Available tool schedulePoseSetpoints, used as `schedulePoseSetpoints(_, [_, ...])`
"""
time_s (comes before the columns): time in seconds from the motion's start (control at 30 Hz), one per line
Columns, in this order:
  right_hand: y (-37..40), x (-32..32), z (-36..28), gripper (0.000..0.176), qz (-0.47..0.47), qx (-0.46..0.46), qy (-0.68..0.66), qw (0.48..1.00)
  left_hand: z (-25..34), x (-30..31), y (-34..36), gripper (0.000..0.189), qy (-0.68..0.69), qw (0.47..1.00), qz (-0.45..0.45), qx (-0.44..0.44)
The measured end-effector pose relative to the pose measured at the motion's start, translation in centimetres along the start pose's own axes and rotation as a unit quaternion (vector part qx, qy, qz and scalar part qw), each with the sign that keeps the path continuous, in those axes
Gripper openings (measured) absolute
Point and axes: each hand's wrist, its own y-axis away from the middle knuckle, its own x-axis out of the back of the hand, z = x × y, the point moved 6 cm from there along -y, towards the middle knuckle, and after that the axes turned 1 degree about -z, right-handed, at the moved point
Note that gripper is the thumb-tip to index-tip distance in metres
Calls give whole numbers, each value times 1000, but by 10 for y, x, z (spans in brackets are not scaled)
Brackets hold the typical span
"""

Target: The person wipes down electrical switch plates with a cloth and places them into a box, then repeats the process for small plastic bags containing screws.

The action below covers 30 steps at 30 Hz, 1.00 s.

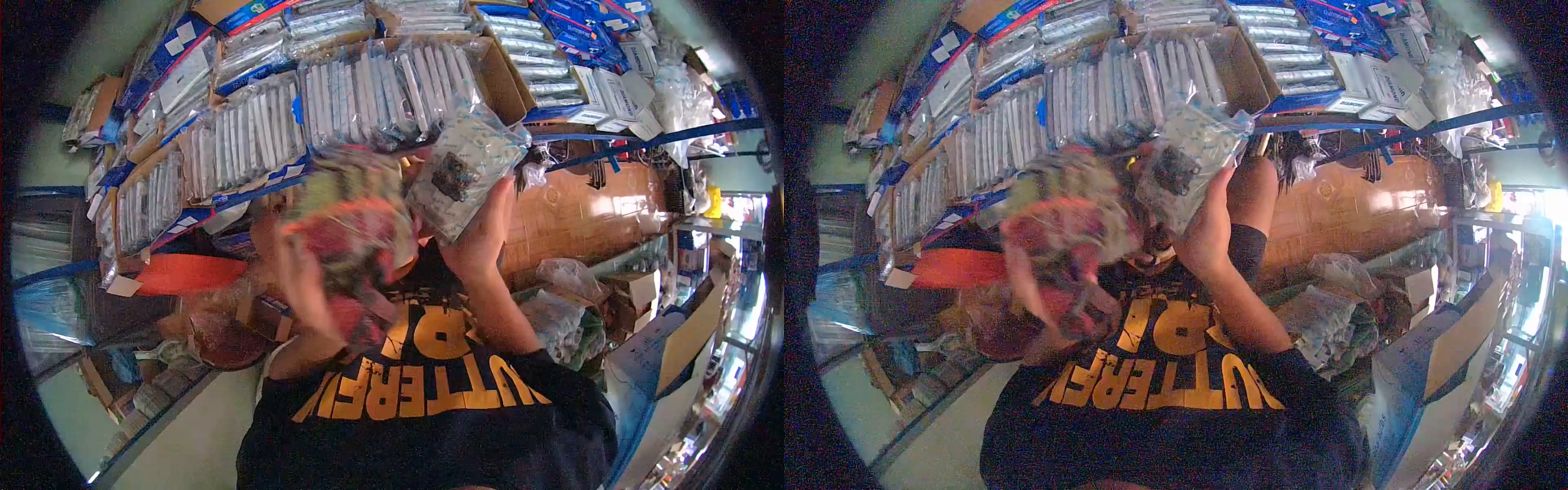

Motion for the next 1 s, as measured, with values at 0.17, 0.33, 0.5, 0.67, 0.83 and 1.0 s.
schedulePoseSetpoints(0.17, [8, -19, 1, 57, -9, 54, 22, 998, 30, -34, -13, 52, -273, 925, -76, -253])
schedulePoseSetpoints(0.33, [18, -9, 16, 74, -43, 6, 262, 964, 17, -90, -4, 46, -497, 728, -228, -413])
schedulePoseSetpoints(0.5, [20, -7, 12, 70, -83, 21, 239, 967, 23, -96, 4, 41, -462, 740, -229, -431])
schedulePoseSetpoints(0.67, [25, -6, 15, 53, -69, -20, 229, 971, 27, -97, 7, 35, -427, 763, -252, -416])
schedulePoseSetpoints(0.83, [16, 6, 26, 57, -59, -63, 189, 978, 35, -92, -6, 33, -384, 819, -324, -277])
schedulePoseSetpoints(1.0, [-5, -5, -3, 72, -60, 16, 214, 975, 68, -71, -32, 34, -229, 915, -316, -99])
